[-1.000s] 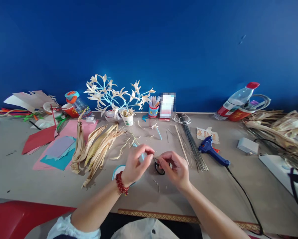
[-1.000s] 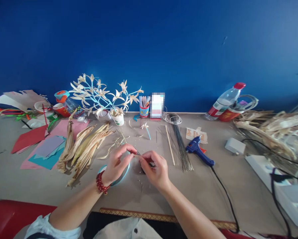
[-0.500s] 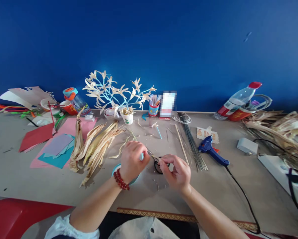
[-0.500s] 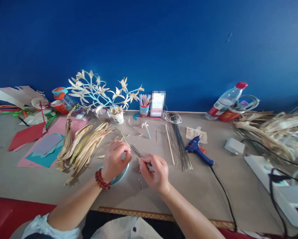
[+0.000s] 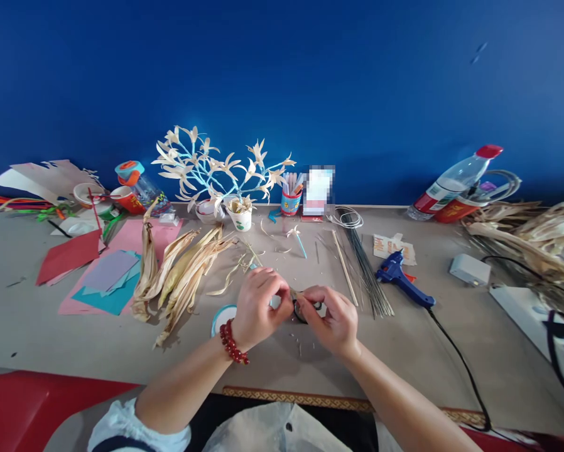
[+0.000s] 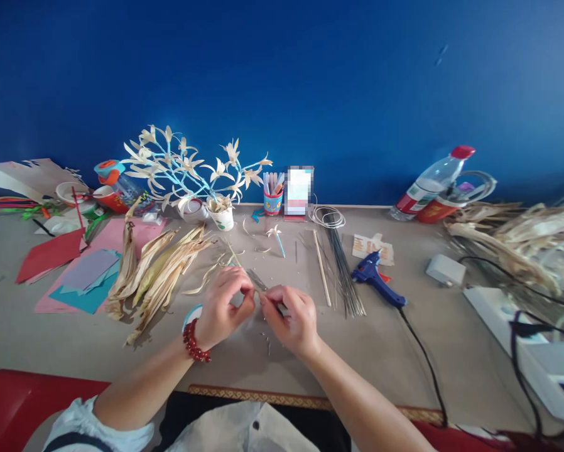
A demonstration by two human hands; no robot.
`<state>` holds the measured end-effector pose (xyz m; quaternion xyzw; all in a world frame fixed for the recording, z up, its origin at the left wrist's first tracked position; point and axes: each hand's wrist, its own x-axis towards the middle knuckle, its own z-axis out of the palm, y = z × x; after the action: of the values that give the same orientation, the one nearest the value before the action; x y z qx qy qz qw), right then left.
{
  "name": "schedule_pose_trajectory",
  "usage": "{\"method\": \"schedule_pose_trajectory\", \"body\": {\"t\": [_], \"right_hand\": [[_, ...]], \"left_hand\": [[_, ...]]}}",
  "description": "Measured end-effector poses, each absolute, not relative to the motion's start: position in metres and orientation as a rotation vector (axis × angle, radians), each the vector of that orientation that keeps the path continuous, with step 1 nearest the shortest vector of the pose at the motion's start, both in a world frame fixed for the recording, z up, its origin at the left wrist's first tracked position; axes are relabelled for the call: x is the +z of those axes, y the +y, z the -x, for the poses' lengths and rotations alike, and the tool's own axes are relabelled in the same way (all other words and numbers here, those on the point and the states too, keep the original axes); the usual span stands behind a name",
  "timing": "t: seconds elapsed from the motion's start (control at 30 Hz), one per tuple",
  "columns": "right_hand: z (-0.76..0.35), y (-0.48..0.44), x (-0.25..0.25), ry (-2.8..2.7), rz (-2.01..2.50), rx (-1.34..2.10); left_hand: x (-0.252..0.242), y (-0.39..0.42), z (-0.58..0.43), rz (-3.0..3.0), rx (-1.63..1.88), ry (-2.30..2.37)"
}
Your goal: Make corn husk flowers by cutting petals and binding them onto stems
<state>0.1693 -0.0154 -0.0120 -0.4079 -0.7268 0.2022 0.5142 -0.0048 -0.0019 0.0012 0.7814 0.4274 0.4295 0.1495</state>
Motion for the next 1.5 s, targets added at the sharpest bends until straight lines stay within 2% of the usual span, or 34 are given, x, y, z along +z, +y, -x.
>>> {"method": "schedule_pose_trajectory", "body": {"t": [0.13, 0.33, 0.5, 0.63, 0.87, 1.03, 1.2, 1.5], "right_hand": [[-0.172, -0.016, -0.014, -1.602, 1.005, 0.575], [-0.169, -0.015, -0.014, -1.662, 0.981, 0.591], [-0.168, -0.015, -0.013, -1.694, 0.965, 0.509], [-0.171, -0.014, -0.014, -1.542, 0.939, 0.578], [-0.171, -0.012, -0.019, -1.639, 0.906, 0.576], [-0.171, -0.013, -0.019, -1.705, 0.891, 0.492], [-0.173, -0.013, -0.019, -1.589, 0.900, 0.555], [-0.170, -0.013, -0.016, -1.691, 0.880, 0.484]], "left_hand": [[0.004, 0.002, 0.013, -2.132, 1.269, 1.357], [0.011, -0.005, 0.003, -2.163, 1.185, 1.077], [0.003, -0.003, 0.001, -2.231, 1.223, 1.159], [0.000, 0.003, 0.012, -2.165, 1.300, 1.342], [0.007, -0.006, 0.000, -2.236, 1.240, 1.110], [0.001, -0.004, 0.000, -2.174, 1.282, 1.143], [0.002, 0.001, 0.010, -1.992, 1.365, 1.228], [0.008, -0.002, 0.003, -2.349, 1.346, 1.164]]}}
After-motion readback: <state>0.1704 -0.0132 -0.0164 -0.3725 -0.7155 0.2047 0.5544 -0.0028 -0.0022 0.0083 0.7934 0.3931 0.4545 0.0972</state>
